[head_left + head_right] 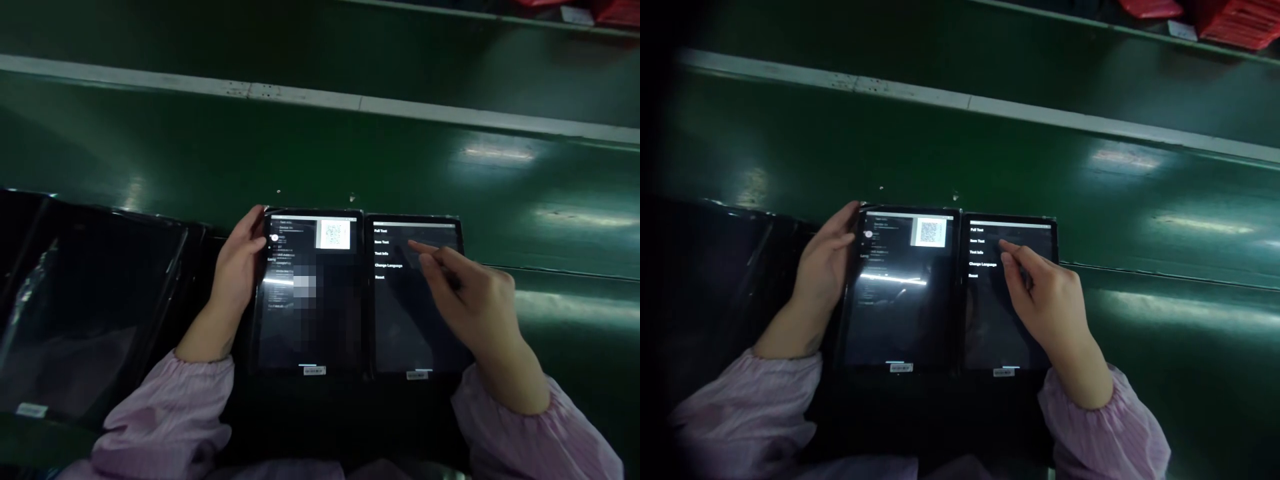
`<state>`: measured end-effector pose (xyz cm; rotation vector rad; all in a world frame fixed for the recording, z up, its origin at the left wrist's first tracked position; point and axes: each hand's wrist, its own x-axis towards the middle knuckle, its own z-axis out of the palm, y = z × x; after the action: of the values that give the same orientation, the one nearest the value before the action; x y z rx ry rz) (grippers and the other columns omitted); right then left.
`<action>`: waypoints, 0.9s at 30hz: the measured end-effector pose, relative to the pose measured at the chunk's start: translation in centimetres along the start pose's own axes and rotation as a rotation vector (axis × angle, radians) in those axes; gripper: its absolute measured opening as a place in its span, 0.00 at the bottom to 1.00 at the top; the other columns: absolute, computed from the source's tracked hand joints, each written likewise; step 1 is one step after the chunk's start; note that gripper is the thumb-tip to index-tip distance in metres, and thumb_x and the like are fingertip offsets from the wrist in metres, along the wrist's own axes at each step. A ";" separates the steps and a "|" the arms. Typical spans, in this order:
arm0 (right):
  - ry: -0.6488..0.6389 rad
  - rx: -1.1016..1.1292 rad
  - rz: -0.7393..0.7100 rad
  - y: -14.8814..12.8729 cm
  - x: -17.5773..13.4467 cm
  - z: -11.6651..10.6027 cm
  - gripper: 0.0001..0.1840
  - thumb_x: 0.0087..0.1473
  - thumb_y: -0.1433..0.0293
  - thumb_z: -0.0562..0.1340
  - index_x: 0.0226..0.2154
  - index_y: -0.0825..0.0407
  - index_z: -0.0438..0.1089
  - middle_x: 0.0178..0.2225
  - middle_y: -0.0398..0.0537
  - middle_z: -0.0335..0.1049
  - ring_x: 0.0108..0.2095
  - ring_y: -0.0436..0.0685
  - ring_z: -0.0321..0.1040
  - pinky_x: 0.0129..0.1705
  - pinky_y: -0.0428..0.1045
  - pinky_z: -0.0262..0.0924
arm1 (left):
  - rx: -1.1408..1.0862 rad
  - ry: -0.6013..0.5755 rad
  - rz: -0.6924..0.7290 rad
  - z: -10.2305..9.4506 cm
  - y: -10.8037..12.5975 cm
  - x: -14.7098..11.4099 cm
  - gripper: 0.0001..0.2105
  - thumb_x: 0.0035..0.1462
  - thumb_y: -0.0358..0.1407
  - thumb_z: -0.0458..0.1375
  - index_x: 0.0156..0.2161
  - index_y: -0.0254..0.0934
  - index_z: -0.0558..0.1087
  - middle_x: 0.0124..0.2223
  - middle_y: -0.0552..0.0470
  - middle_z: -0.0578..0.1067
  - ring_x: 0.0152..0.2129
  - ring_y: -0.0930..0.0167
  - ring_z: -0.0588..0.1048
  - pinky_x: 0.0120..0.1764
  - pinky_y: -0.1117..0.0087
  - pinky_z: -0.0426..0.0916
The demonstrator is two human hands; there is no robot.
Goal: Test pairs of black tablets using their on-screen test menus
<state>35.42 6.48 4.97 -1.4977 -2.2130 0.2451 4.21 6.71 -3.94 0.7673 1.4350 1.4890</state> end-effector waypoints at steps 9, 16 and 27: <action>0.055 0.029 0.020 0.5 -0.4 -0.3 0.19 0.75 0.64 0.58 0.45 0.52 0.84 0.15 0.35 0.57 0.13 0.46 0.49 0.19 0.47 0.45 | 0.081 0.031 -0.027 0.8 0.6 0.5 0.20 0.45 0.35 0.68 0.47 0.44 0.85 0.61 0.49 0.82 0.70 0.51 0.68 0.74 0.47 0.59; 0.020 0.048 0.023 0.2 -1.4 -1.6 0.18 0.74 0.68 0.58 0.36 0.53 0.82 0.18 0.38 0.69 0.13 0.44 0.48 0.17 0.46 0.42 | 0.126 0.043 -0.047 0.8 0.5 0.4 0.23 0.45 0.33 0.69 0.50 0.44 0.84 0.62 0.50 0.81 0.66 0.52 0.73 0.73 0.45 0.60; -0.120 0.089 -0.011 0.2 -2.6 -1.2 0.18 0.75 0.67 0.56 0.46 0.54 0.82 0.22 0.40 0.74 0.12 0.45 0.51 0.17 0.45 0.47 | 0.005 0.047 0.019 0.9 0.3 0.2 0.21 0.47 0.33 0.68 0.50 0.37 0.83 0.57 0.49 0.84 0.65 0.54 0.74 0.75 0.46 0.54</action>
<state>36.93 4.06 5.25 -1.4569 -2.2705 0.4343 4.91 7.33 -3.58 0.7559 1.4707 1.5278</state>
